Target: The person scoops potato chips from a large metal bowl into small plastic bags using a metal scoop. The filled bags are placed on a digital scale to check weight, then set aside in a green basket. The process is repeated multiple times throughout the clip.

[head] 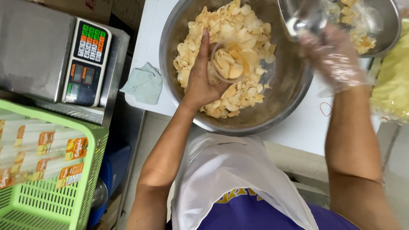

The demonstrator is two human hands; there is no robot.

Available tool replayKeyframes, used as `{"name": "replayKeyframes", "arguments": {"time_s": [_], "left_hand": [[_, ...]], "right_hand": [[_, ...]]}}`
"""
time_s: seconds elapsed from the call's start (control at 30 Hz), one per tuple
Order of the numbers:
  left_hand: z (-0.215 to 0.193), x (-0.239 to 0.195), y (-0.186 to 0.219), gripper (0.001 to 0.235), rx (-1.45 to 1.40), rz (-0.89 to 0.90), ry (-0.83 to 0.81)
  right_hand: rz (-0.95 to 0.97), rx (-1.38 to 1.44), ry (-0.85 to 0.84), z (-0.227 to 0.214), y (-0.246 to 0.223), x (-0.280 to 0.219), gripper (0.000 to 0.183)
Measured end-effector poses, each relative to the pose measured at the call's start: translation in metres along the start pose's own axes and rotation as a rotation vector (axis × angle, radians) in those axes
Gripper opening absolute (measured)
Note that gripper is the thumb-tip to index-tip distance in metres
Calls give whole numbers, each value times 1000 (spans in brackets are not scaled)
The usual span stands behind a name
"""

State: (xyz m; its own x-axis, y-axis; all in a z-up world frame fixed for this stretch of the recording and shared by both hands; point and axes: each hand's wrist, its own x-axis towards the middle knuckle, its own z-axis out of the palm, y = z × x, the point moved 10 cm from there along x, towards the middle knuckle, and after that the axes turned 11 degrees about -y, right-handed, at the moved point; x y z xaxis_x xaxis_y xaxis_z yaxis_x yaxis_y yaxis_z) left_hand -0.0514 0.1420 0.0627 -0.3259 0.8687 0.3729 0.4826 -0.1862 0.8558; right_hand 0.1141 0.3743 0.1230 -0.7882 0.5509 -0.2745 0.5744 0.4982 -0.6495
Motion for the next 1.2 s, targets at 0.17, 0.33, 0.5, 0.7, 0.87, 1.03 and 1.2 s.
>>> {"name": "replayKeyframes", "arguments": {"time_s": [0.17, 0.33, 0.5, 0.7, 0.87, 1.03, 1.2], "left_hand": [[20, -2, -3, 125, -77, -29, -58], [24, -9, -9, 121, 14, -24, -104], [14, -16, -9, 117, 57, -12, -106], [4, -16, -20, 122, 0, -18, -179], [-14, -23, -30, 124, -71, -23, -220], [-53, -32, -20, 120, -90, 4, -203], [-94, -42, -28, 117, -64, -27, -164]], "right_hand": [[287, 830, -234, 101, -16, -11, 20], [186, 853, -247, 133, -9, 0, 38], [220, 649, -170, 133, -5, -7, 32], [-332, 364, 75, 103, -75, -16, 25], [-187, 238, 42, 124, -85, -7, 24], [-163, 455, 25, 150, -93, 1, 22], [-266, 622, 41, 170, -122, 23, 19]]}}
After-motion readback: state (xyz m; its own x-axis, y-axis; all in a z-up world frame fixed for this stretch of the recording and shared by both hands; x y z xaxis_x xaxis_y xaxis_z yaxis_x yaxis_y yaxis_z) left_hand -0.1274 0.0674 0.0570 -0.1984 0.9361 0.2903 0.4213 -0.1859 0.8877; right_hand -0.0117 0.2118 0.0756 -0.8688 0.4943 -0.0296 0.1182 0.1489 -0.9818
